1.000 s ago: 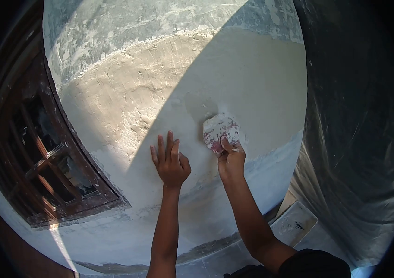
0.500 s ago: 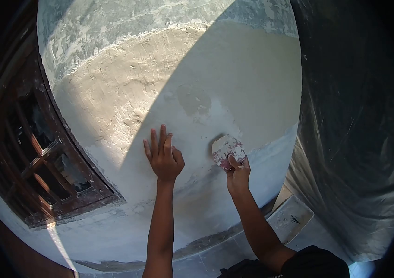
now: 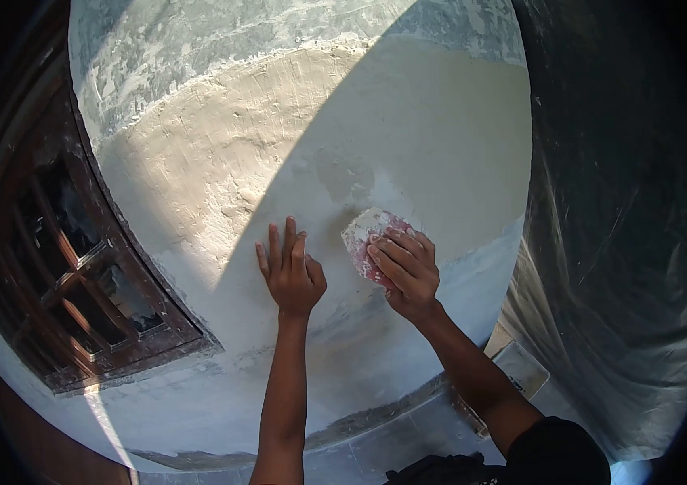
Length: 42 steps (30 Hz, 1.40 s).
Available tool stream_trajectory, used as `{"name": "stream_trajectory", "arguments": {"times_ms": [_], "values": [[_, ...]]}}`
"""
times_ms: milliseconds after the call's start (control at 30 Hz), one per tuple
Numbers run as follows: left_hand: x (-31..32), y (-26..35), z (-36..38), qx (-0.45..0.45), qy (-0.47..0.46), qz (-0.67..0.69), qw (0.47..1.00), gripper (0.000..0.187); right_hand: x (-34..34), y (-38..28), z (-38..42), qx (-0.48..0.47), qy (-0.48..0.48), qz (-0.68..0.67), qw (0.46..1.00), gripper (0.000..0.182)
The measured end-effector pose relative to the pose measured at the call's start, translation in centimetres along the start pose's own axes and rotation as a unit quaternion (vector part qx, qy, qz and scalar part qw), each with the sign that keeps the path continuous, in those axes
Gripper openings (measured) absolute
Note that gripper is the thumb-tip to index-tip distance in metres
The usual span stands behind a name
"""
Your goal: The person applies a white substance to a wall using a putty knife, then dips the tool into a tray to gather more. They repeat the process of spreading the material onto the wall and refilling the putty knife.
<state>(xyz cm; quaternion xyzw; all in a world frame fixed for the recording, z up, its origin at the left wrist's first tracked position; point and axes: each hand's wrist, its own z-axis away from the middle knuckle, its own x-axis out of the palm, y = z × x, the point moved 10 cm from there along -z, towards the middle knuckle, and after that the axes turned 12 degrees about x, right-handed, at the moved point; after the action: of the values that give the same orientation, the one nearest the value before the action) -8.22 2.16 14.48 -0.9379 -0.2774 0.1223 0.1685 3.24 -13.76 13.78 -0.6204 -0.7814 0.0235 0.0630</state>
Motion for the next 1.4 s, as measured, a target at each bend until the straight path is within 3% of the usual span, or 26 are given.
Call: {"name": "stream_trajectory", "arguments": {"times_ms": [233,300,500,567,633,667,700,733,800,833,900,1133,1200,1233,1367,1400], "values": [[0.4,-0.1,0.1,0.0,-0.004,0.0,1.0,0.037,5.1,2.0,-5.6,-0.017,0.026,0.034,0.999,0.04],[0.6,0.0,0.5,-0.005,-0.012,0.004,1.0,0.038,7.6,3.7,-4.7,0.008,-0.028,0.048,0.998,0.047],[0.6,1.9,2.6,-0.031,-0.052,0.029,0.998,0.043,5.4,7.3,9.8,0.105,-0.156,0.013,0.982,0.059],[0.0,3.7,4.5,-0.071,-0.043,0.046,0.995,0.047,2.7,8.5,16.8,0.14,-0.24,0.023,0.96,0.057],[0.2,7.0,7.6,-0.101,-0.063,0.081,0.99,0.048,-1.8,11.0,23.7,0.22,-0.246,0.0,0.944,0.045],[0.7,8.9,9.4,-0.126,-0.071,0.11,0.983,0.05,-3.8,15.2,28.7,0.464,-0.265,-0.041,0.844,0.035],[1.2,11.1,11.2,-0.138,-0.085,0.116,0.98,0.05,-6.4,17.7,35.4,0.677,-0.265,-0.071,0.683,0.026],[2.2,13.6,13.7,-0.173,-0.121,0.142,0.967,0.053,-9.0,18.8,37.4,0.691,-0.17,-0.142,0.688,0.022],[3.5,19.7,18.3,-0.224,-0.176,0.179,0.942,0.056,-14.4,20.3,43.9,0.834,-0.069,-0.238,0.492,0.026],[4.9,22.7,21.0,-0.282,-0.229,0.215,0.906,0.059,-16.4,20.7,44.9,0.846,-0.066,-0.247,0.468,0.03],[6.9,29.4,26.3,-0.356,-0.314,0.269,0.838,0.066,-20.7,21.9,45.8,0.858,-0.049,-0.252,0.444,0.029],[7.7,48.4,36.8,-0.512,-0.421,0.357,0.659,0.066,-33.0,25.6,51.1,0.903,-0.024,-0.165,0.395,0.027],[7.0,51.4,39.5,-0.533,-0.443,0.357,0.626,0.065,-37.0,27.2,52.5,0.889,-0.075,-0.071,0.447,0.023],[6.8,52.8,40.9,-0.548,-0.451,0.356,0.607,0.064,-39.0,28.3,52.7,0.859,-0.117,-0.017,0.498,0.022],[6.3,56.6,45.4,-0.561,-0.493,0.339,0.573,0.063,-44.4,30.3,56.0,0.841,-0.188,0.122,0.492,0.025],[6.3,57.5,46.7,-0.58,-0.516,0.329,0.538,0.063,-44.8,30.6,57.4,0.844,-0.189,0.129,0.484,0.025]]}}
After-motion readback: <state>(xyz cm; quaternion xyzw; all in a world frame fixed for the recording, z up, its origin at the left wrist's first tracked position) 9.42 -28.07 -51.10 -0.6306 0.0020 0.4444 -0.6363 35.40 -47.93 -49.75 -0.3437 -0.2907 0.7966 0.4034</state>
